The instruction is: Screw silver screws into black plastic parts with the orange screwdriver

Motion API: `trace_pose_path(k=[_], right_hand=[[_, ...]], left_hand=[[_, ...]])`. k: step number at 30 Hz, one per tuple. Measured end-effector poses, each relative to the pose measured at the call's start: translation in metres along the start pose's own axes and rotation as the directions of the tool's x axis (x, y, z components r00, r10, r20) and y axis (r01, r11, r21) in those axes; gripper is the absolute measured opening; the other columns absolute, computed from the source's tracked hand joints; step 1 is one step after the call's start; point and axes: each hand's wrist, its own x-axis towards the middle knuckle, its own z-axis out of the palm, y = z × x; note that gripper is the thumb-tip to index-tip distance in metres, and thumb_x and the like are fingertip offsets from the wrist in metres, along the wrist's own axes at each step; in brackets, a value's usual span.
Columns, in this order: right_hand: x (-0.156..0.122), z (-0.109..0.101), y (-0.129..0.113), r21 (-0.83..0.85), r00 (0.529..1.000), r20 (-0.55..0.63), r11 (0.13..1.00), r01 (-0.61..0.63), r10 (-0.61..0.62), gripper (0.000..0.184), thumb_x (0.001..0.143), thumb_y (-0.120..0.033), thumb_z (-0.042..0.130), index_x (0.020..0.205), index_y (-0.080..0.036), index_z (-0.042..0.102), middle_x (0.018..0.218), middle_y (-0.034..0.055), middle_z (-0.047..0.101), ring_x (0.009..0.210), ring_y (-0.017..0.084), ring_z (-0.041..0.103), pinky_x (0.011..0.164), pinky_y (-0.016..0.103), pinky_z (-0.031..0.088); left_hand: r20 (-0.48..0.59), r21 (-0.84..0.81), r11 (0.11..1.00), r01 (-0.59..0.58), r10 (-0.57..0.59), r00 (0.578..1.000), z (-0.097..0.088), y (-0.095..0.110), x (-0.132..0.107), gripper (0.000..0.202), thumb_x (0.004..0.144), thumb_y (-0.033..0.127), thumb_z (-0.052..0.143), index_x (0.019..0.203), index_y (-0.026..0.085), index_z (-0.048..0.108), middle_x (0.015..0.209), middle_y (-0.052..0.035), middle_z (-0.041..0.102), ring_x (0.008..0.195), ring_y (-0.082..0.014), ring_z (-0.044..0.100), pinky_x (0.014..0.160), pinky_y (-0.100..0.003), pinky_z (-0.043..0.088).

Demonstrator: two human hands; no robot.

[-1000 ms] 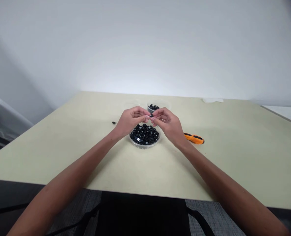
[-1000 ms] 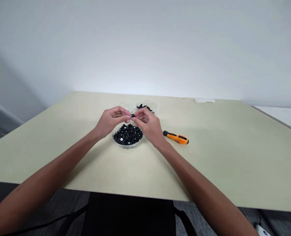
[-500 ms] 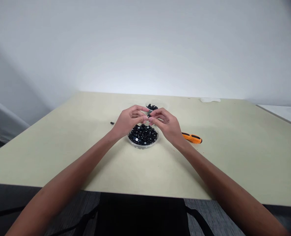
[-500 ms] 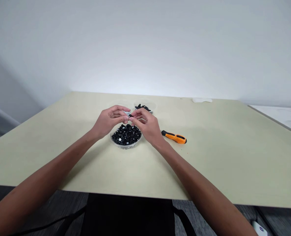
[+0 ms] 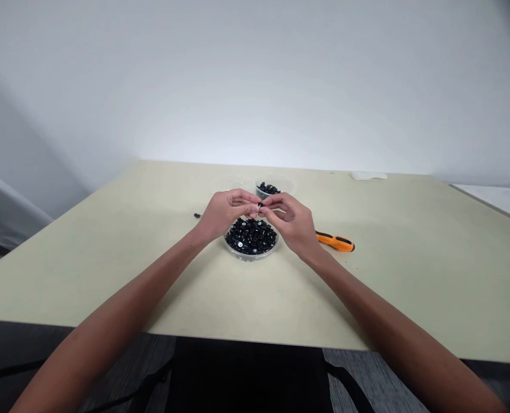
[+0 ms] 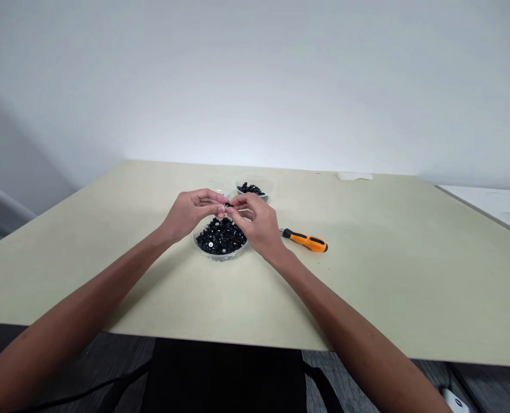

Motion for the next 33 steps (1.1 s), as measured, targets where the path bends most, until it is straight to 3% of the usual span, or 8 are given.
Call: trace_pose_path(k=[8, 17, 33], right_hand=[[-0.0016, 0.0021, 0.001, -0.008, 0.999, -0.012, 0.999, 0.041, -0.042, 0.009, 0.088, -0.032, 0.064, 0.091, -0.024, 0.061, 0.096, 0.0034, 0.066, 0.088, 0.018, 0.068, 0.082, 0.037, 0.06], [-0.0023, 0.0038, 0.0005, 0.058, 0.999, -0.006, 0.998, -0.039, 0.039, 0.011, 0.087, -0.031, 0.065, 0.091, -0.022, 0.061, 0.097, 0.0038, 0.065, 0.087, 0.018, 0.069, 0.079, 0.036, 0.058], [-0.0048, 0.0027, -0.0019, 0.012, 1.0, -0.025, 1.0, 0.014, -0.014, 0.009, 0.085, -0.027, 0.066, 0.088, -0.022, 0.06, 0.092, 0.0025, 0.065, 0.087, 0.017, 0.068, 0.083, 0.036, 0.059]], left_hand=[[0.014, 0.011, 1.0, -0.009, 0.009, 1.0, -0.0015, 0.0, -0.0019, 0.022, 0.08, 0.03, 0.076, 0.096, 0.014, 0.074, 0.083, -0.0077, 0.075, 0.075, -0.0177, 0.07, 0.078, -0.035, 0.058], [-0.004, 0.048, 0.998, -0.038, 0.038, 0.999, -0.0029, -0.0017, 0.0002, 0.02, 0.077, 0.031, 0.078, 0.09, 0.017, 0.073, 0.094, -0.0071, 0.075, 0.088, -0.0197, 0.072, 0.087, -0.036, 0.057], [0.066, -0.015, 1.0, -0.013, 0.014, 0.998, -0.0038, -0.0043, -0.002, 0.022, 0.08, 0.031, 0.078, 0.094, 0.016, 0.074, 0.09, -0.0073, 0.077, 0.086, -0.0203, 0.074, 0.087, -0.036, 0.059]])
